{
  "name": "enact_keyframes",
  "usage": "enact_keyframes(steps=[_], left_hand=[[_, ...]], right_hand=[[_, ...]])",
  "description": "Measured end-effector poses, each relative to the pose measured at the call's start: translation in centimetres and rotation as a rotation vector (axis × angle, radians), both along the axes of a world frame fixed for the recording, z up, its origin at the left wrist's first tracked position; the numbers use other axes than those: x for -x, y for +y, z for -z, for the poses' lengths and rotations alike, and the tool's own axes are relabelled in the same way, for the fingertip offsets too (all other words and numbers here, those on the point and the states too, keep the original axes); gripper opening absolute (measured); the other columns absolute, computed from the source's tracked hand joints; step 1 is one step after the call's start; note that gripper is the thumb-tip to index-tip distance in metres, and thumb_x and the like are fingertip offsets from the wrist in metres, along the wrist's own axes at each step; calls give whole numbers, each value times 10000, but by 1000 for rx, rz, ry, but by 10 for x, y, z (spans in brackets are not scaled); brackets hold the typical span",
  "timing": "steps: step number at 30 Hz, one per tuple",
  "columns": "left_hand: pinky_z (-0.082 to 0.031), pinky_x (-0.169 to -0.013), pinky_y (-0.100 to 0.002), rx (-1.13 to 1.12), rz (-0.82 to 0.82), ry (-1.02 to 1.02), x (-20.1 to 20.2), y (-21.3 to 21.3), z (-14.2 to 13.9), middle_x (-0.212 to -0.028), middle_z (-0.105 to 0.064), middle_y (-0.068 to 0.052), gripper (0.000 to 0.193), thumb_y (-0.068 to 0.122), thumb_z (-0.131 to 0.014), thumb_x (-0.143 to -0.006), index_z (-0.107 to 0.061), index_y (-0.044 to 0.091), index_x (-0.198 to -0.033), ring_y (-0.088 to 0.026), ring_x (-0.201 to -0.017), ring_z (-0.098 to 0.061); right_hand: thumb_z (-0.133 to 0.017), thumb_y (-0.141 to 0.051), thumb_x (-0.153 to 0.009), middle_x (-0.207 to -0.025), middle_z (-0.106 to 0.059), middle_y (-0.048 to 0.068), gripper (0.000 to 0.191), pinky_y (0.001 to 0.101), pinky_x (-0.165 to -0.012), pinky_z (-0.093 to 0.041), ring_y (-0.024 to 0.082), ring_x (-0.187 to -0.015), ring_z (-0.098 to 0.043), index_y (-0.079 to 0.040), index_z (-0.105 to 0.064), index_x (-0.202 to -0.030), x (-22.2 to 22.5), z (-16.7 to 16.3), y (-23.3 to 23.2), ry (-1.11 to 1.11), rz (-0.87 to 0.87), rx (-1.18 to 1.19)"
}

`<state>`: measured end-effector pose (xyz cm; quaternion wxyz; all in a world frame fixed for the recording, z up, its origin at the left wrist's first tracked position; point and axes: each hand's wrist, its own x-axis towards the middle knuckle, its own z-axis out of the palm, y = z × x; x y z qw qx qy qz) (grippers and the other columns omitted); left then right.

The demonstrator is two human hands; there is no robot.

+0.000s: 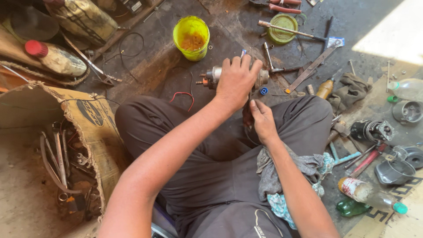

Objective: The person sits cross-legged on the workshop floor repairing a starter motor. They handle a small bracket, wipe parts with a cloth, use a spanner and pliers to loosen fasteners, separate the end cap and housing from the motor body, and reassemble the components by hand.

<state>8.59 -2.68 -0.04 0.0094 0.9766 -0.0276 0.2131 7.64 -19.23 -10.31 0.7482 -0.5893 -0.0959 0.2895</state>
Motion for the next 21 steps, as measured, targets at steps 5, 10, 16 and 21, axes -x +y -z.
enact_keyframes(steps=[5, 10, 16, 21], left_hand=[[-418, -889, -491, -23, -115, -55, 3, -21, 7, -969, -539, -81, 256, 231, -669, -857, -551, 168, -1075, -289, -936, -558], [-390, -1018, -554, -100, -239, -65, -8, -33, 17, -1014, -558, -99, 223, 244, -625, -892, -525, 172, -1078, -318, -1078, -569], [-354, -1024, -609, -120, -204, 4, -13, -32, 24, -1100, -554, -126, 367, 270, -649, -861, -499, 150, -1174, -341, -1149, -535], [-338, -1043, -625, -168, -194, -31, -16, -30, 34, -1115, -549, -120, 434, 265, -674, -826, -477, 162, -1199, -335, -1149, -530]], right_hand=[[-511, -341, -1092, -707, -465, -77, 285, 228, -494, -310, 38, -576, -384, -96, -599, -978, 17, 4, -2, 86, 155, -1], [-540, -331, -1120, -726, -461, -80, 275, 227, -494, -280, 33, -570, -352, -92, -596, -995, 11, -3, 0, 114, 199, -54], [-540, -361, -1052, -623, -359, -72, 208, 220, -379, -224, 44, -441, -280, -190, -480, -948, 8, -41, -2, 401, 195, 34], [-576, -352, -1035, -619, -369, -55, 247, 234, -392, -229, 63, -449, -292, -209, -414, -917, 7, -67, -5, 588, 201, 103]])
